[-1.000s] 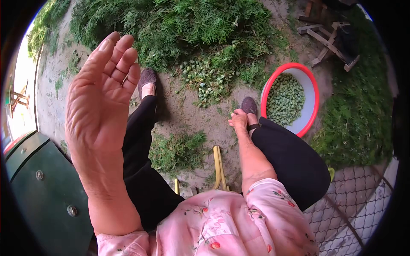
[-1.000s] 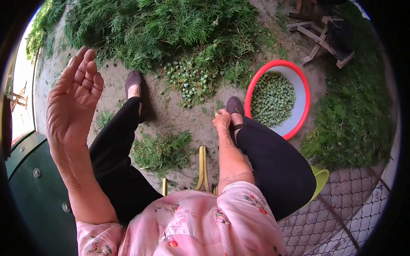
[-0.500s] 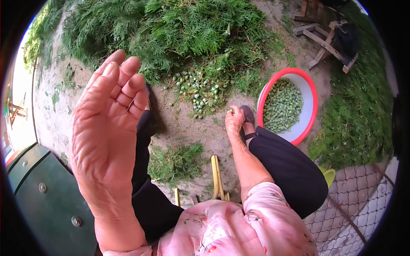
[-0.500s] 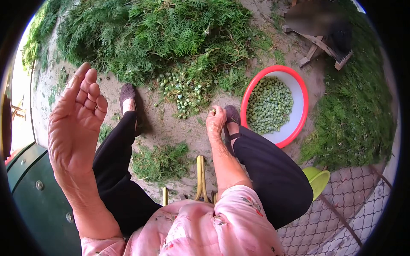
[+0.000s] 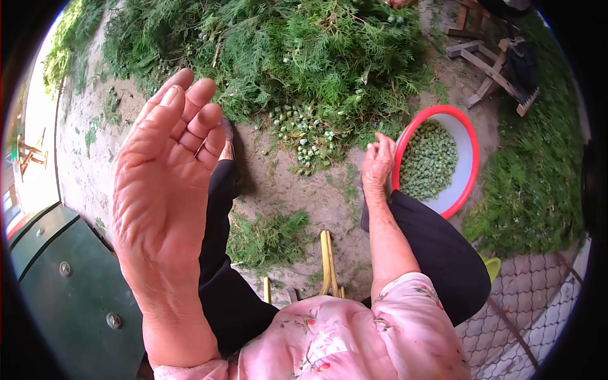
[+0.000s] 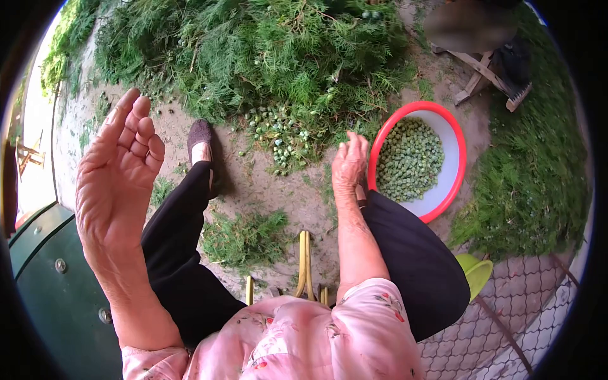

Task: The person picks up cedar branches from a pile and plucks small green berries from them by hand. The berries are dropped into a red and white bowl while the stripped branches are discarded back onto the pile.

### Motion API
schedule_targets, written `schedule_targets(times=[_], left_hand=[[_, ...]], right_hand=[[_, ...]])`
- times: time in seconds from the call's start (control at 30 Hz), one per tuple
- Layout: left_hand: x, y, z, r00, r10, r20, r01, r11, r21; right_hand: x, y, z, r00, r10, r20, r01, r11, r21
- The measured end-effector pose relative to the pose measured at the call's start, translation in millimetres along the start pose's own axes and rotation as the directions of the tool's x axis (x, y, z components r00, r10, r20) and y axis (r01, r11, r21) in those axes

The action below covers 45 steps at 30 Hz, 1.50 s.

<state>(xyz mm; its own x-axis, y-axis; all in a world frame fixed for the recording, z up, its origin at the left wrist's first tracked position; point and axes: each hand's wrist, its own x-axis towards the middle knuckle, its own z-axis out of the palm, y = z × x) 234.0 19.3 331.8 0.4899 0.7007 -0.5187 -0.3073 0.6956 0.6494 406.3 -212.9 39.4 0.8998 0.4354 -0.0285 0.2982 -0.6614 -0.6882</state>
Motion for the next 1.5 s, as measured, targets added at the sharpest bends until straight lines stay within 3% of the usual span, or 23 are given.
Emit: schedule_targets(times=[0.07,0.1,0.17,0.37,0.4,0.43,0.47,0.5,0.53,0.57,0.63,0.67,0.73,0.93,1.07,1.13,1.2,1.23,1.27,1.3,1.37,1.43,1.5], left_hand=[[1,1,-1,1.0,-0.003,0.011,0.003,1.0,0.01],[0,1,-1,1.0,-0.008,0.023,0.007,1.0,0.019],[-1,-1,1,1.0,-0.017,-0.003,0.017,0.999,0.028],[-3,-1,7,0.999,-0.021,-0.036,0.023,0.999,0.047],[-3,-1,8,0.999,-0.021,-0.037,0.023,0.999,0.047],[-4,0,9,0.999,-0.018,-0.038,0.019,0.999,0.044],[-4,0,9,0.999,-0.015,-0.046,0.017,0.999,0.047],[-5,1,9,0.998,-0.012,-0.054,0.015,0.999,0.049],[-6,1,9,0.999,-0.008,-0.054,0.01,0.999,0.042],[-6,1,10,0.998,-0.008,-0.057,0.012,0.998,0.065],[-7,1,10,0.999,-0.006,-0.053,0.011,0.997,0.082],[-7,1,10,0.999,-0.008,-0.044,0.012,0.997,0.082],[-7,2,7,0.999,-0.006,-0.038,0.009,0.997,0.077],[-5,8,-1,1.0,0.024,-0.001,-0.024,0.998,0.064],[-6,11,-2,1.0,0.025,-0.003,-0.025,0.997,0.071],[-9,12,-4,1.0,0.021,-0.002,-0.021,0.997,0.076],[-9,13,-6,1.0,0.024,0.005,-0.024,0.998,0.065],[-9,14,-8,1.0,0.02,0.0,-0.02,0.998,0.065],[-9,16,-10,1.0,0.021,0.0,-0.021,0.998,0.06],[-8,16,-11,1.0,0.024,0.001,-0.024,0.998,0.055],[-9,17,-12,1.0,0.023,-0.003,-0.023,0.999,0.049],[-9,17,-15,1.0,0.019,-0.001,-0.019,0.999,0.043],[-6,18,-19,1.0,0.016,-0.008,-0.016,0.998,0.057]], right_hand=[[-24,10,39,0.961,0.133,0.242,-0.105,0.986,-0.128],[-37,28,67,0.905,0.328,0.27,-0.313,0.945,-0.101],[-46,5,77,0.895,0.417,0.156,-0.357,0.881,-0.311],[-33,-2,91,0.856,0.447,0.26,-0.369,0.88,-0.3],[-33,3,92,0.919,0.36,0.162,-0.32,0.92,-0.228],[-22,-1,78,0.894,0.337,0.294,-0.279,0.934,-0.222],[-15,-8,65,0.826,0.385,0.412,-0.453,0.888,0.079],[-10,-18,51,0.753,0.378,0.539,-0.606,0.718,0.342],[-7,-18,45,0.706,0.378,0.599,-0.68,0.599,0.423],[-7,-8,43,0.716,0.365,0.595,-0.668,0.604,0.435],[-4,-3,29,0.625,0.269,0.733,-0.76,0.426,0.491],[-3,-3,25,0.629,0.265,0.731,-0.755,0.431,0.494],[-1,-8,18,0.569,0.114,0.814,-0.815,0.211,0.54],[-3,-25,7,0.598,0.155,0.787,-0.802,0.098,0.59],[-9,-10,12,0.606,0.149,0.781,-0.795,0.111,0.596],[-24,-20,14,0.479,0.04,0.877,-0.8,0.431,0.417],[-51,-47,12,0.013,0.122,0.992,-0.626,0.775,-0.087],[-63,-49,18,-0.151,0.157,0.976,-0.308,0.931,-0.197],[-77,-34,31,-0.086,0.013,0.996,0.133,0.991,-0.002],[-85,-22,41,-0.093,0.014,0.996,0.13,0.992,-0.001],[-95,-12,58,0.249,0.111,0.962,-0.05,0.994,-0.101],[-94,-10,75,0.209,0.188,0.96,-0.152,0.976,-0.158],[-94,-8,92,0.409,0.002,0.913,0.194,0.977,-0.089]])
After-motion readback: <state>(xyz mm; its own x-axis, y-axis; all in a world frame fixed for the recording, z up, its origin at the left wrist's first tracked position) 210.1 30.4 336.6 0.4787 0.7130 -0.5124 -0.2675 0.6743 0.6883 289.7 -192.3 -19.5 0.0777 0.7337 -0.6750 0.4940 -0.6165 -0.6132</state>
